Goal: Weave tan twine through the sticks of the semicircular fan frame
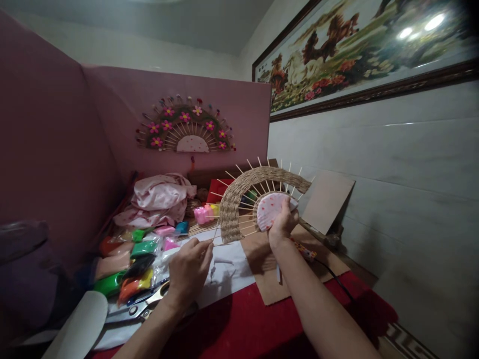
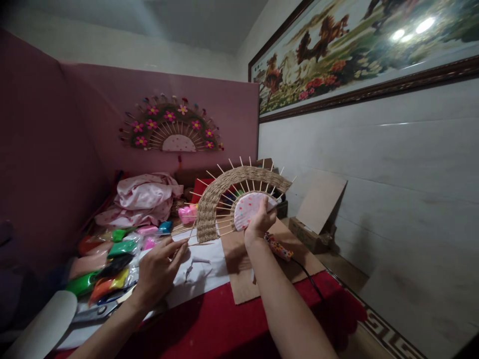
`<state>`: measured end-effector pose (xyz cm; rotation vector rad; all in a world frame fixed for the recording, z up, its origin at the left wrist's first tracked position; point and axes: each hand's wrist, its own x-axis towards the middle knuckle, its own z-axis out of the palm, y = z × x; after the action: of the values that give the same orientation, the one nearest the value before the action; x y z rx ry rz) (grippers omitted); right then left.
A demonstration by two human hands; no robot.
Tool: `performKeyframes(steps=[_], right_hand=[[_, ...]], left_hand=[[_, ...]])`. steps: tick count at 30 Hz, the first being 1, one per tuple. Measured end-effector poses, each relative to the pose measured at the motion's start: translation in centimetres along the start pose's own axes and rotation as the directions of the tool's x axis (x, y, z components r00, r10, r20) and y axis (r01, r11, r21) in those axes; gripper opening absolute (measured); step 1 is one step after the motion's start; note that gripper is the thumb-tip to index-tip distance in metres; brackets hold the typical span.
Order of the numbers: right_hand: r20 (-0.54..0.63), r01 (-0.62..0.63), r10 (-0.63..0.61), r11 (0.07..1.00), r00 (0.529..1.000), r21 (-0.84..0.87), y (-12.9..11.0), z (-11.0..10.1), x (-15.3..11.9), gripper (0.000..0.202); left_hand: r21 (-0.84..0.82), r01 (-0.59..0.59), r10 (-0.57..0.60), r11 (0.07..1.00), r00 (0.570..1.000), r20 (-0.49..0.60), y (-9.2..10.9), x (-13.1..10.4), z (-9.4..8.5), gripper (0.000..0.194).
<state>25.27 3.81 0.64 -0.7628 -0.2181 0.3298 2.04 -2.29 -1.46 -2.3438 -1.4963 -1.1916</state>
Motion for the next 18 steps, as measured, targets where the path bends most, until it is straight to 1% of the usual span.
performKeyframes(steps=[2,3,5,8,11,13,18], right_hand=[[0.008,0.023,-0.023,1.0,1.0,-0.001,-0.3,0.0,-0.2,0.036],[0.009,0.033,-0.033,0.999,0.999,-0.007,-0.3,0.0,-0.3,0.035],[0.006,0.043,-0.043,0.999,0.999,-0.016,-0.2,-0.1,-0.2,0.033],[0.003,0.037,-0.037,0.999,0.999,-0.026,0.1,-0.2,-0.1,0.031],[-0.003,0.02,-0.02,0.999,1.0,-0.039,0.5,-0.2,-0.1,0.032],[-0.015,0.003,-0.003,0.999,1.0,-0.05,0.5,-0.2,-0.1,0.033],[-0.01,0.003,-0.003,0.999,1.0,-0.048,0.5,-0.1,-0.2,0.035]], left_hand=[[0.169,-0.073,0.083,0.983,0.995,-0.054,0.2,-0.2,0.1,0.025],[0.225,-0.107,0.127,0.968,0.989,-0.075,0.3,-0.4,0.2,0.023],[0.272,-0.172,0.207,0.947,0.973,-0.106,0.4,-0.6,0.4,0.021],[0.232,-0.249,0.284,0.94,0.95,-0.132,0.7,-0.9,0.6,0.021],[0.152,-0.293,0.314,0.944,0.94,-0.136,1.0,-1.1,0.8,0.021],[0.111,-0.302,0.315,0.947,0.94,-0.132,1.1,-1.1,0.9,0.021],[0.042,-0.274,0.277,0.961,0.954,-0.116,1.2,-1.2,1.2,0.021]])
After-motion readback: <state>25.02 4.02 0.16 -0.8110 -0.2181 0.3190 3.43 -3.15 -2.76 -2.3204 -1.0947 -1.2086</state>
